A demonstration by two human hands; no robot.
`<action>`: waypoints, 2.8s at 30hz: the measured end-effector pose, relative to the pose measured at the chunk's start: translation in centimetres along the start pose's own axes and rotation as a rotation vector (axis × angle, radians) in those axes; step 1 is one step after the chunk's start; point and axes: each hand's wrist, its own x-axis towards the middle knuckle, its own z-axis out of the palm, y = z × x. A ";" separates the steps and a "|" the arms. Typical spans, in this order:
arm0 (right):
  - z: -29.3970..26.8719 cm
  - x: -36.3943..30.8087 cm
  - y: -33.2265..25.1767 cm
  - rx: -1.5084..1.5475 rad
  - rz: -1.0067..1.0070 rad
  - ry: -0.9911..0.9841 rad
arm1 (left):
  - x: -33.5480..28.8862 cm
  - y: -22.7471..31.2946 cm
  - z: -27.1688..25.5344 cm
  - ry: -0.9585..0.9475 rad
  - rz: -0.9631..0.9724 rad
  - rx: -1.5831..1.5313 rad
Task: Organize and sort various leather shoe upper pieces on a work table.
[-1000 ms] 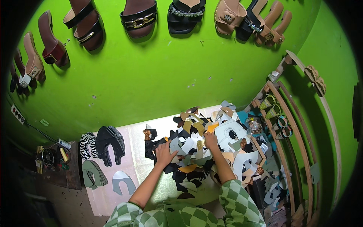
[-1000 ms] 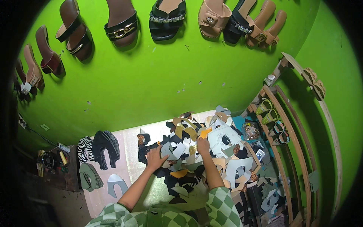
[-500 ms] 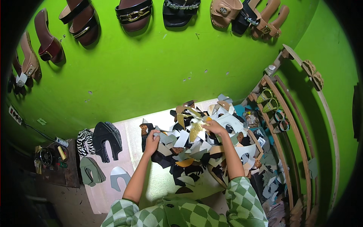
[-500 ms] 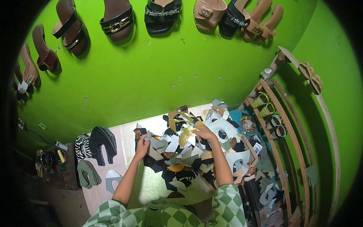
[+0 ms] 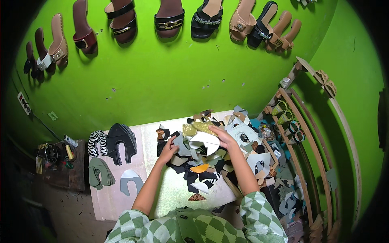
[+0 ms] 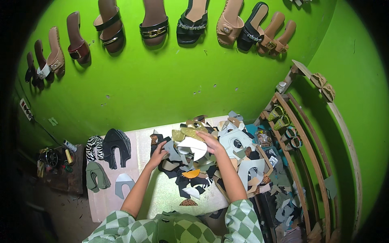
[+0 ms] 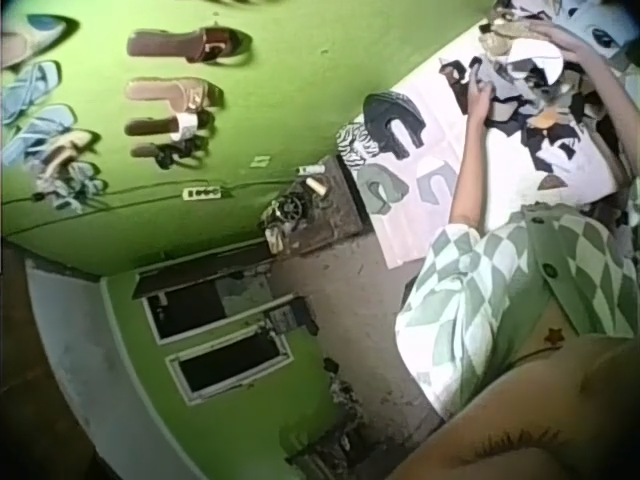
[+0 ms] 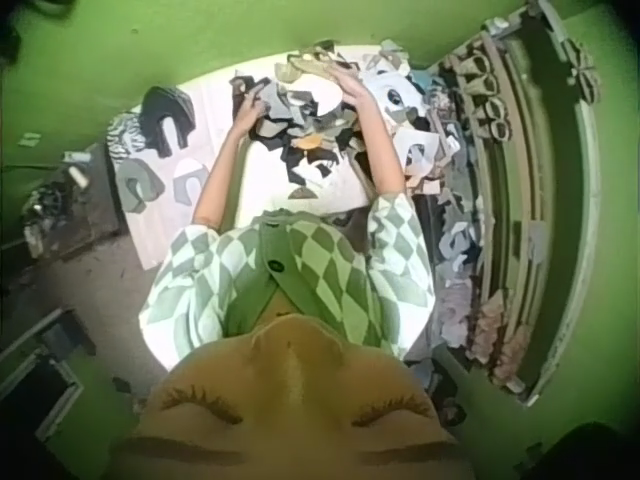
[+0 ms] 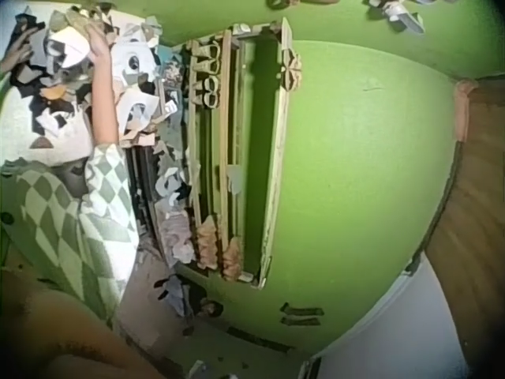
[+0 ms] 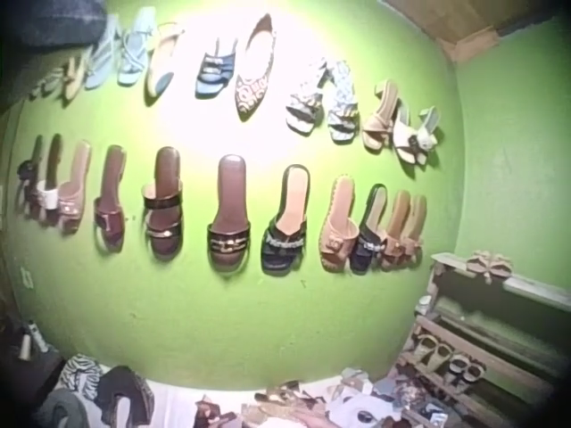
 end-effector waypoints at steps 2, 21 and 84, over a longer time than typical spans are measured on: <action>0.5 -0.3 1.6 0.182 -0.040 -0.168 | -0.2 -1.6 -0.5 0.039 -0.022 -0.017; -0.3 4.2 14.6 -1.300 -0.540 0.130 | -1.6 -9.9 -0.5 0.268 0.083 0.203; 10.8 -4.1 22.2 -0.997 -0.508 -0.280 | -15.9 -10.8 -5.4 0.069 -0.538 -0.337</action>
